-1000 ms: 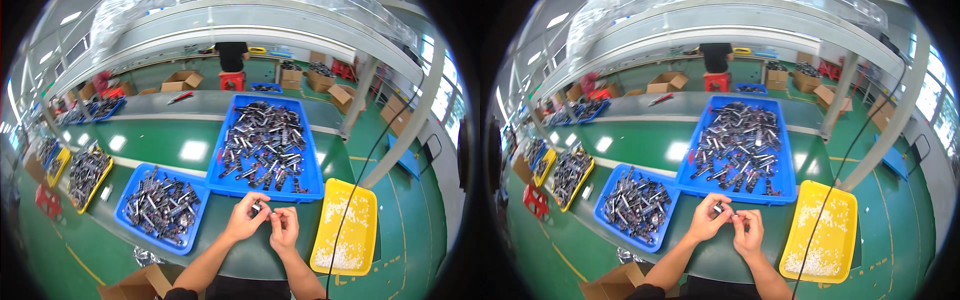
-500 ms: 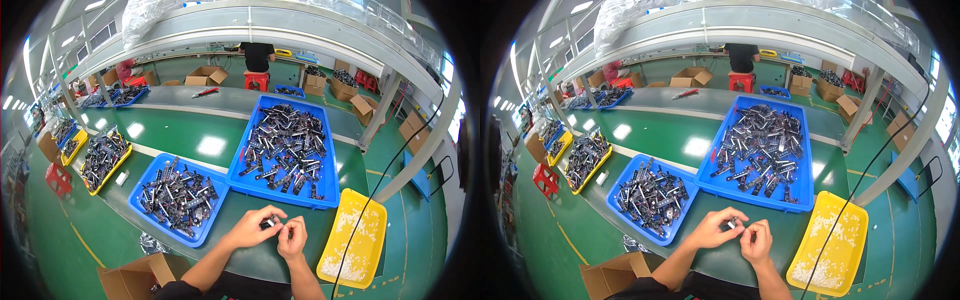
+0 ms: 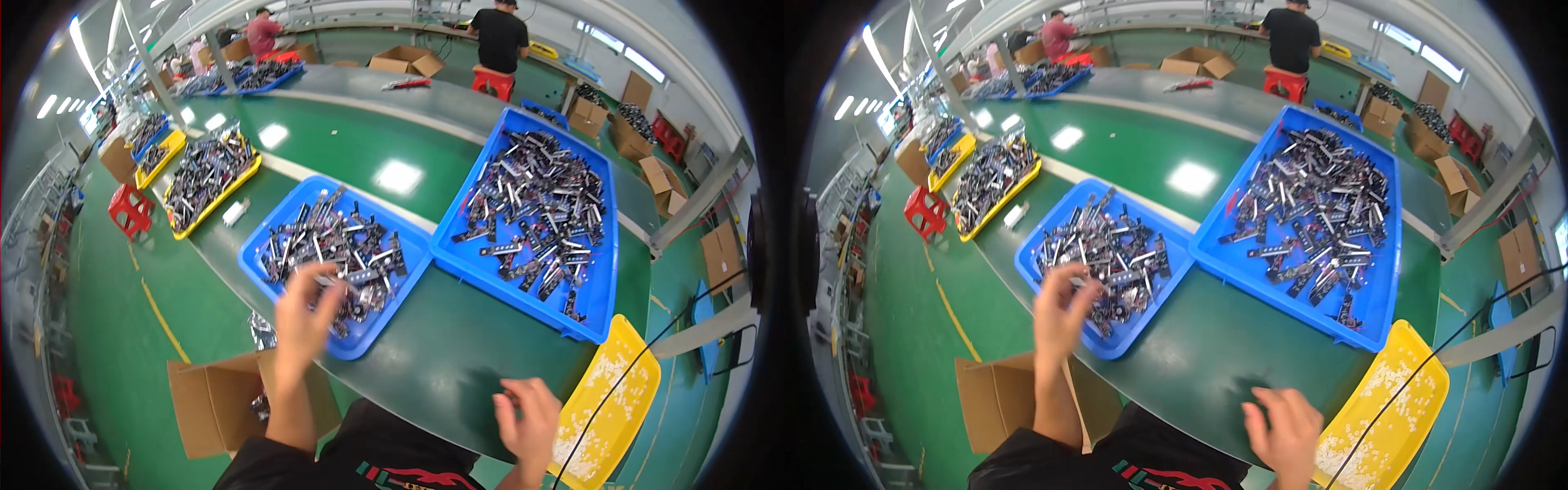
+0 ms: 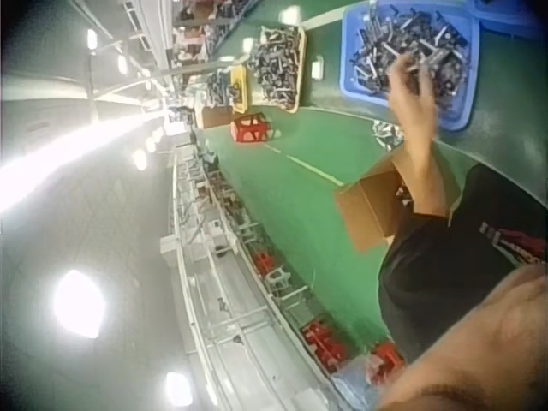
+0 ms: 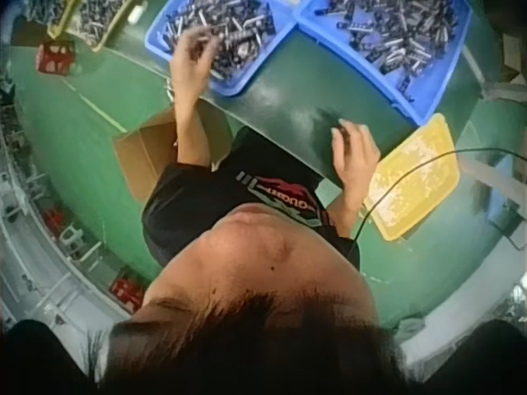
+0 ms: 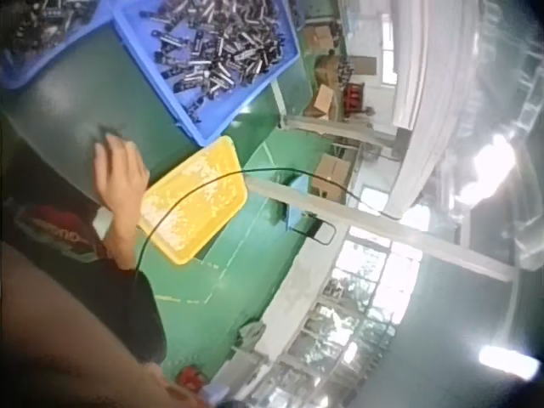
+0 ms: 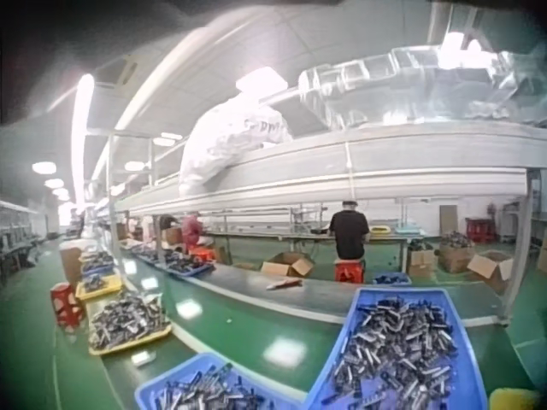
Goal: The person repeatedly picks small white cylindrical components from a yellow tray and inserts them into small black circuit boards taken from a blue bin. The person handles the items one at a time, placing the assembled boards back into the blue bin after each insertion.
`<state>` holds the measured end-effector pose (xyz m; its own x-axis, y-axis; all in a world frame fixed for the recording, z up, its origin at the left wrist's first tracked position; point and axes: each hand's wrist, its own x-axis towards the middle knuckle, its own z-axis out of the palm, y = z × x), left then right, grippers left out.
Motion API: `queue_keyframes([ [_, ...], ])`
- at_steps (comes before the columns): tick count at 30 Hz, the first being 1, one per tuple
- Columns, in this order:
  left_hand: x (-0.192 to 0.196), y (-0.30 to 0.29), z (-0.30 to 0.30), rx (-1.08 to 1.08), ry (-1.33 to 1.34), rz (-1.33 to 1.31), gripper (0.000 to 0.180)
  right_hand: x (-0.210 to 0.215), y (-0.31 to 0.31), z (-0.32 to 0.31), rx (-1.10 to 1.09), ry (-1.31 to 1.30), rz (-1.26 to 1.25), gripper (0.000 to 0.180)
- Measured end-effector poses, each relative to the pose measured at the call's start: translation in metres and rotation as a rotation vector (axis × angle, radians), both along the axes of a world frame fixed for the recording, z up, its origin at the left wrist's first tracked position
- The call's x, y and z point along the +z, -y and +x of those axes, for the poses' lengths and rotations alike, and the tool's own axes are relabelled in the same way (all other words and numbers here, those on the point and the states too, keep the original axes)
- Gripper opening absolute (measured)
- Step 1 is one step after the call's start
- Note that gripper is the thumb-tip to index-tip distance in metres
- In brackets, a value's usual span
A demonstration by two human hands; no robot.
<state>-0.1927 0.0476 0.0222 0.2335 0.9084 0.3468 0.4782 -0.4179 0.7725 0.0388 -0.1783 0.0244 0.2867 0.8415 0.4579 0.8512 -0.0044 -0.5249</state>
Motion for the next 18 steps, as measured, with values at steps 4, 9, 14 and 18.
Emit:
queue_keyframes([
  [4, -0.019, -0.056, -0.047, 0.118, 0.459, -0.172, 0.04, 0.003, 0.06, 0.027, -0.282, -0.072, -0.219, 0.01],
  [9, -0.009, -0.109, -0.068, 0.151, 0.259, -0.262, 0.047, 0.015, 0.102, 0.049, -0.617, 0.1, -0.501, 0.022],
  [14, 0.034, -0.133, -0.049, 0.051, 0.084, -0.387, 0.049, -0.034, 0.133, 0.069, -0.709, 0.075, -0.621, 0.038],
  [18, 0.041, -0.145, -0.032, 0.118, -0.423, 0.055, 0.033, -0.046, 0.133, 0.07, -0.723, 0.169, -0.538, 0.043],
])
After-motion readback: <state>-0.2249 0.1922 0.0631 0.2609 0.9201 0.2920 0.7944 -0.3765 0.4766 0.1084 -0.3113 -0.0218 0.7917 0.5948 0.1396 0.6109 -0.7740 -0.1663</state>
